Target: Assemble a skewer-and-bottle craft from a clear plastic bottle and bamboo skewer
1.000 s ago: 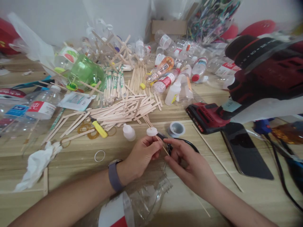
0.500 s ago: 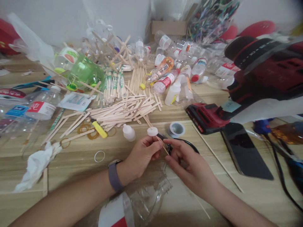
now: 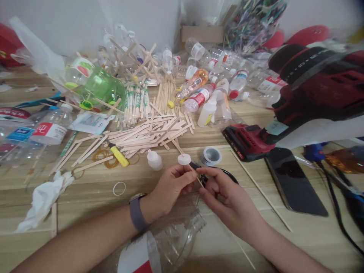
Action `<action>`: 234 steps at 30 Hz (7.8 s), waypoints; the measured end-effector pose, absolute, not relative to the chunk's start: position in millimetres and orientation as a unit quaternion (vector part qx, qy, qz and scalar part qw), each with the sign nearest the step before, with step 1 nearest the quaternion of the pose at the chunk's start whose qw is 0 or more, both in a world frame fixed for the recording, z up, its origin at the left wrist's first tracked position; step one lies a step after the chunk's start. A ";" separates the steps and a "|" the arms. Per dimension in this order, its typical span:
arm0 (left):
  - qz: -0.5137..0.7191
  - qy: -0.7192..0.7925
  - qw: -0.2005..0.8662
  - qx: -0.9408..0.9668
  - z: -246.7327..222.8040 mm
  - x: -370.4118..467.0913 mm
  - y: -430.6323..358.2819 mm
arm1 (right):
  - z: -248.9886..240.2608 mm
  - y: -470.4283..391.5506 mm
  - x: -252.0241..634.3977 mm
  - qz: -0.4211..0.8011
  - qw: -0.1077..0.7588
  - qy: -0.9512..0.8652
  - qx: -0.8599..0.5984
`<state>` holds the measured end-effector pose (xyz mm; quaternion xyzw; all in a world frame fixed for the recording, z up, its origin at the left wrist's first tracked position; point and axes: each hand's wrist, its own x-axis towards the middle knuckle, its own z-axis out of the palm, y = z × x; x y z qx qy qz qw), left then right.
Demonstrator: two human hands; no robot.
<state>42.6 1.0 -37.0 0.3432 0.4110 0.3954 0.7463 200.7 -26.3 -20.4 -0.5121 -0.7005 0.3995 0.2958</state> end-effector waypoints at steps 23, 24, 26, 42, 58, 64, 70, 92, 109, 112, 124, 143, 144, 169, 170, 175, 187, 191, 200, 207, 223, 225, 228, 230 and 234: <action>0.393 0.397 0.774 0.298 -34.0 41.0 2.4 | -17.9 -20.6 200.2 0.515 0.317 -0.603 -0.520; 0.393 0.396 0.773 0.300 -34.2 40.9 2.2 | -17.9 -20.6 200.3 0.510 0.318 -0.606 -0.522; 0.395 0.396 0.770 0.305 -34.6 41.1 1.7 | -18.0 -20.8 200.5 0.501 0.318 -0.610 -0.525; 0.399 0.411 0.744 0.345 -40.0 43.2 0.9 | -15.8 -21.2 200.8 0.520 0.321 -0.599 -0.518; 0.416 0.396 0.768 0.282 -32.7 41.9 0.9 | -16.5 -21.4 202.3 0.508 0.324 -0.604 -0.521; 0.410 0.390 0.775 0.281 -33.8 40.9 1.9 | -15.5 -20.5 202.4 0.531 0.326 -0.591 -0.513; 0.399 0.390 0.782 0.279 -34.4 40.7 1.7 | -15.2 -21.3 202.4 0.561 0.325 -0.577 -0.496; 0.399 0.375 0.789 0.279 -37.1 38.1 0.5 | -12.9 -20.8 206.0 0.575 0.314 -0.590 -0.472; 0.387 0.372 0.790 0.296 -40.2 39.7 1.9 | -18.2 -23.3 206.7 0.251 0.336 -0.802 -0.425; 0.384 0.365 0.792 0.303 -39.5 38.8 2.2 | -17.8 -22.5 208.1 0.202 0.330 -0.825 -0.411; 0.404 0.376 0.774 0.310 -36.8 40.7 1.4 | -18.0 -21.3 211.0 0.254 0.283 -0.820 -0.427; 0.416 0.425 0.747 0.297 -32.2 43.5 1.4 | -15.7 -21.6 207.7 0.263 0.257 -0.785 -0.498; 0.414 0.426 0.746 0.300 -31.8 43.5 1.4 | -16.1 -21.9 208.1 0.247 0.258 -0.793 -0.493; 0.399 0.452 0.725 0.332 -30.1 44.4 2.1 | -22.2 -20.4 211.0 0.069 0.256 -0.856 -0.443; 0.399 0.452 0.725 0.332 -30.4 44.4 2.2 | -22.6 -20.3 210.9 0.062 0.254 -0.859 -0.441; 0.395 0.450 0.727 0.335 -32.2 44.0 2.6 | -23.7 -20.5 210.5 0.031 0.249 -0.866 -0.433; 0.402 0.444 0.729 0.332 -33.0 43.4 2.2 | -22.9 -20.7 209.7 0.012 0.238 -0.869 -0.434; 0.404 0.440 0.731 0.330 -32.6 43.5 2.2 | -23.0 -20.7 209.9 0.021 0.238 -0.867 -0.437; 0.398 0.446 0.730 0.331 -33.5 43.3 2.2 | -23.7 -20.8 209.3 0.021 0.239 -0.866 -0.438; 0.399 0.444 0.731 0.330 -31.9 43.3 2.2 | -23.4 -20.5 209.9 0.028 0.242 -0.865 -0.438; 0.394 0.443 0.731 0.337 -31.2 44.1 2.0 | -25.4 -20.2 209.9 0.037 0.250 -0.863 -0.438; 0.396 0.444 0.731 0.336 -31.2 44.2 1.8 | -25.9 -20.3 209.8 0.037 0.251 -0.863 -0.438; 0.397 0.444 0.730 0.335 -32.3 44.1 2.1 | -26.3 -20.7 209.2 0.036 0.256 -0.862 -0.437; 0.398 0.443 0.730 0.336 -33.2 44.0 2.5 | -26.1 -20.8 208.6 0.035 0.257 -0.861 -0.437; 0.399 0.441 0.731 0.334 -34.1 43.8 2.9 | -25.5 -20.5 208.1 0.036 0.257 -0.862 -0.435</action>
